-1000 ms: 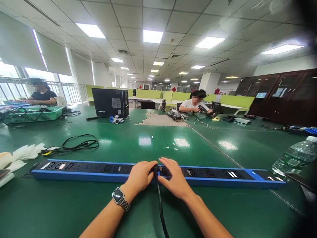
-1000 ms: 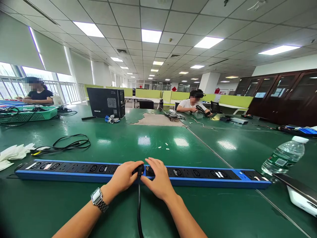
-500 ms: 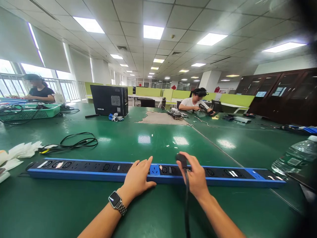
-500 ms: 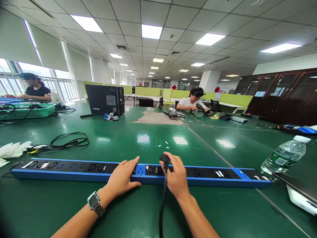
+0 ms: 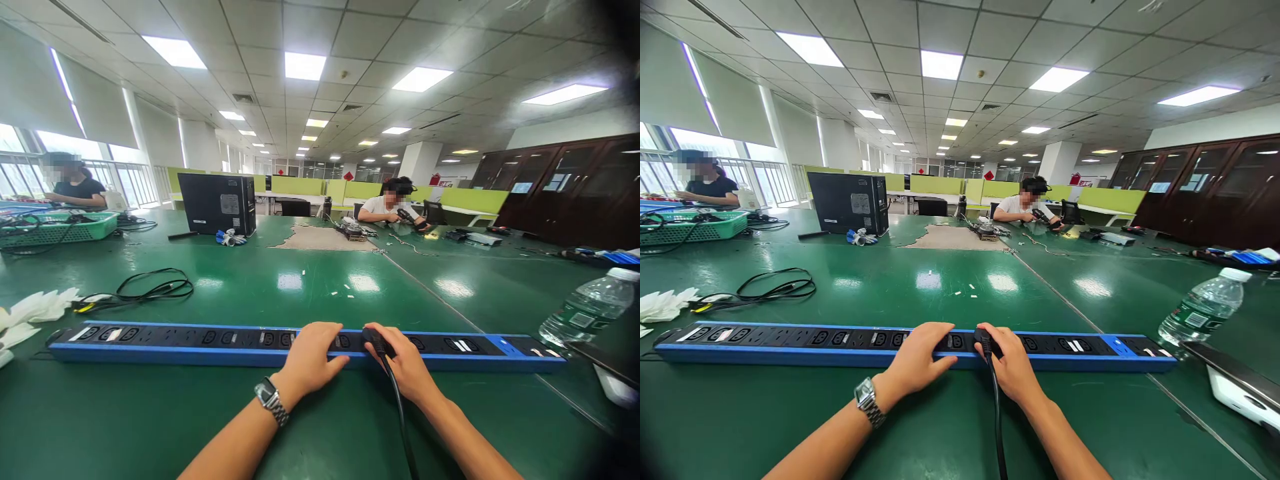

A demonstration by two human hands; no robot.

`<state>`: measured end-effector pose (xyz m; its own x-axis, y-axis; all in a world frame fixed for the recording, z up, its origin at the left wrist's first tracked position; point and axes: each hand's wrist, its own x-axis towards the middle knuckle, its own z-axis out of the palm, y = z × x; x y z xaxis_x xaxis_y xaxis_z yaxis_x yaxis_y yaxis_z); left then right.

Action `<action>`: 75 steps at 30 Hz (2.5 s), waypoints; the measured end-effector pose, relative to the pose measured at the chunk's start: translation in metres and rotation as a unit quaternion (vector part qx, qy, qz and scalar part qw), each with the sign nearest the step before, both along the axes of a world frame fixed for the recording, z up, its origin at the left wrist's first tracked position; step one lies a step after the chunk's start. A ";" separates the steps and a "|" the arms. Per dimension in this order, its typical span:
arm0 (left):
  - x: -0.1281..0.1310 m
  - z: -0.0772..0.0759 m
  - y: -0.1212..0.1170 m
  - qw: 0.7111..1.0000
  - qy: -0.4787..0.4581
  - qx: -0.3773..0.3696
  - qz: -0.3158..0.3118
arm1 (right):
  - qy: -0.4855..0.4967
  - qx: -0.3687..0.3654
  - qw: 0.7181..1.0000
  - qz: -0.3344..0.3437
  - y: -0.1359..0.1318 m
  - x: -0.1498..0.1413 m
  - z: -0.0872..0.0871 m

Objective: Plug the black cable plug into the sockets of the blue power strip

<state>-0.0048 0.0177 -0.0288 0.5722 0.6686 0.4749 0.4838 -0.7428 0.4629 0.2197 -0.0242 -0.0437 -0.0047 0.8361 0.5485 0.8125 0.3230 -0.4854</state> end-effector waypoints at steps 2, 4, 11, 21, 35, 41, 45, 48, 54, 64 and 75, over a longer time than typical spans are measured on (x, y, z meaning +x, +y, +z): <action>0.018 0.000 -0.001 1.000 -0.014 -0.008 -0.003 | -0.009 -0.001 1.000 0.011 0.000 0.001 -0.001; 0.029 0.000 -0.001 1.000 -0.014 -0.010 -0.008 | -0.014 0.003 1.000 0.011 0.001 0.000 -0.004; 0.021 0.001 0.000 0.999 -0.012 -0.029 -0.011 | 0.009 -0.030 0.999 0.033 0.001 0.002 0.002; 0.031 0.006 -0.004 0.999 -0.027 -0.044 -0.003 | -0.039 -0.056 0.998 0.011 0.004 -0.003 0.007; 0.071 0.023 -0.004 0.991 -0.129 0.045 -0.002 | -0.205 0.016 0.965 -0.161 -0.006 0.010 -0.047; -0.051 0.030 0.022 0.964 -0.188 0.066 0.177 | -0.207 -0.035 0.962 -0.175 -0.009 0.002 -0.037; -0.146 0.012 0.027 0.976 -0.103 0.037 0.190 | -0.194 -0.052 0.963 -0.180 -0.009 0.000 -0.035; -0.173 0.003 0.021 0.986 -0.040 -0.003 0.161 | -0.190 -0.059 0.962 -0.185 -0.008 -0.002 -0.033; -0.165 0.011 0.023 0.995 0.018 -0.028 0.096 | -0.170 -0.058 0.965 -0.191 -0.007 -0.008 -0.033; -0.166 0.007 0.014 0.982 0.121 0.013 0.148 | -0.057 -0.005 0.998 -0.033 0.004 -0.107 -0.001; -0.166 -0.006 0.017 0.971 0.131 0.047 0.196 | 0.017 0.083 0.993 0.083 0.041 -0.196 0.020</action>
